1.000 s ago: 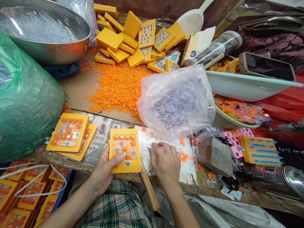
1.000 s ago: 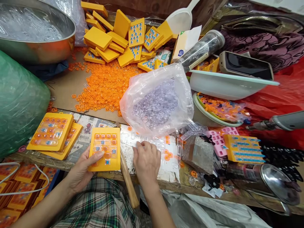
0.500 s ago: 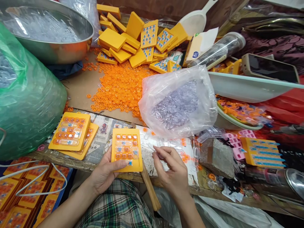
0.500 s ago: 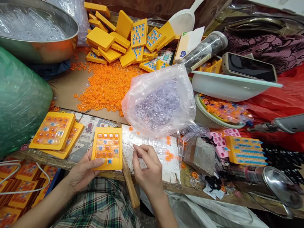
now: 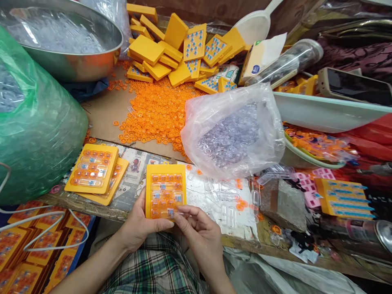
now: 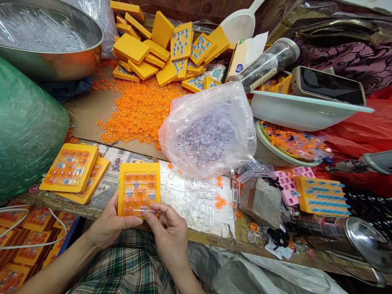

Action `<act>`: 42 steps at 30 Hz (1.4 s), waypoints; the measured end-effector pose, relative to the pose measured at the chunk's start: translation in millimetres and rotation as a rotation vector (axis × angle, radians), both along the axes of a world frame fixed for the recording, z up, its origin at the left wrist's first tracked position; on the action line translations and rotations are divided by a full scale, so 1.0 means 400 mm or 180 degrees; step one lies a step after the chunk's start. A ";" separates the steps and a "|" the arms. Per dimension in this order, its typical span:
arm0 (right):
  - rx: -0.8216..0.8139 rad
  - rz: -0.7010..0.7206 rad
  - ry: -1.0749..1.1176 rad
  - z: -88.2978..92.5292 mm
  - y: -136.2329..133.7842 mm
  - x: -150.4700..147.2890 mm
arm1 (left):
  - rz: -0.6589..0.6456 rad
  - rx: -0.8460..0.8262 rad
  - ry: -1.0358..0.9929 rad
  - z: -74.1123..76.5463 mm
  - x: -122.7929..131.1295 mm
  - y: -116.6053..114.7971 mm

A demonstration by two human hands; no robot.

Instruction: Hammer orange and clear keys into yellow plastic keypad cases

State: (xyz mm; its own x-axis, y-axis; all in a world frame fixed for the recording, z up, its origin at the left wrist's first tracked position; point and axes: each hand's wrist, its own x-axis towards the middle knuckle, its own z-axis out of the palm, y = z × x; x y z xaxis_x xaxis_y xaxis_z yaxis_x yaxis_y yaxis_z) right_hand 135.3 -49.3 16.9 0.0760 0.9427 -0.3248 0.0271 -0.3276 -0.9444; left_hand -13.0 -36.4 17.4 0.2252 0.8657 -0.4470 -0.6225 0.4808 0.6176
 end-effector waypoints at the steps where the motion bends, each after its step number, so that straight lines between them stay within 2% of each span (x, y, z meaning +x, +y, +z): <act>1: 0.0167 0.0045 -0.0175 0.000 -0.001 -0.002 | 0.0027 -0.0001 0.0058 -0.001 0.001 -0.001; 5: 0.1194 0.0099 -0.0779 0.001 -0.007 -0.010 | 0.0193 0.0104 0.0197 -0.009 0.004 -0.005; 8: 0.1467 -0.0351 -0.1048 0.001 -0.008 -0.018 | 0.0258 0.0197 0.0216 -0.010 0.003 -0.009; 10: 0.1205 -0.0665 -0.0829 0.003 -0.003 -0.023 | 0.0274 0.0236 0.0287 -0.008 0.002 -0.013; 11: 0.0936 -0.0645 -0.0494 0.004 0.000 -0.025 | 0.0292 0.0264 0.0375 -0.007 0.002 -0.014; 15: -0.0063 -0.0125 0.0978 0.001 0.015 -0.032 | 0.0250 0.0458 0.1025 -0.015 0.005 -0.017; 19: -0.0203 -0.0327 0.1213 -0.012 0.027 -0.039 | 0.0154 0.0597 0.1319 -0.019 -0.010 -0.007; 21: -0.0300 -0.0261 0.1246 -0.004 0.038 -0.049 | 0.0082 0.0597 0.1355 -0.003 -0.038 0.001; 24: -0.0471 0.0294 0.1311 0.039 0.064 -0.089 | 0.0027 0.0551 0.1532 0.042 -0.109 0.008; 27: -0.0390 0.0863 0.1455 0.088 0.097 -0.173 | 0.0405 0.0535 0.2023 0.086 -0.199 0.016; 30: -0.0119 0.1224 0.1636 0.098 0.128 -0.282 | 0.0923 0.0545 0.2459 0.098 -0.287 0.037; 32: 0.0177 0.1334 0.1257 0.079 0.142 -0.343 | 0.1089 0.0515 0.2751 0.085 -0.338 0.057; 34: 0.0507 0.1309 0.0434 0.047 0.149 -0.384 | 0.1066 0.0517 0.3216 0.062 -0.381 0.078; 36: 0.0709 0.1245 -0.0288 0.012 0.151 -0.403 | 0.0932 0.0622 0.3801 0.037 -0.414 0.095; 38: 0.0762 0.1156 -0.0580 -0.017 0.150 -0.408 | 0.0817 0.0785 0.4191 0.016 -0.433 0.106; 40: 0.0694 0.0978 -0.0629 -0.036 0.150 -0.407 | 0.0708 0.0776 0.4017 0.004 -0.441 0.113; 42: 0.0542 0.0857 -0.0621 -0.043 0.151 -0.407 | 0.0628 0.0547 0.3402 0.002 -0.439 0.117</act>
State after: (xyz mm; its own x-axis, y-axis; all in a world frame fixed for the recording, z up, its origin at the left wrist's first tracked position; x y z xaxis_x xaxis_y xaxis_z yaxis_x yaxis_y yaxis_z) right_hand -27.6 11.1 -0.4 -0.1370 0.9767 -0.1654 0.2758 -0.1228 -0.9533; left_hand -188.7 10.4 18.0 -0.3554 0.9133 -0.1989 0.2166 0.2875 0.9330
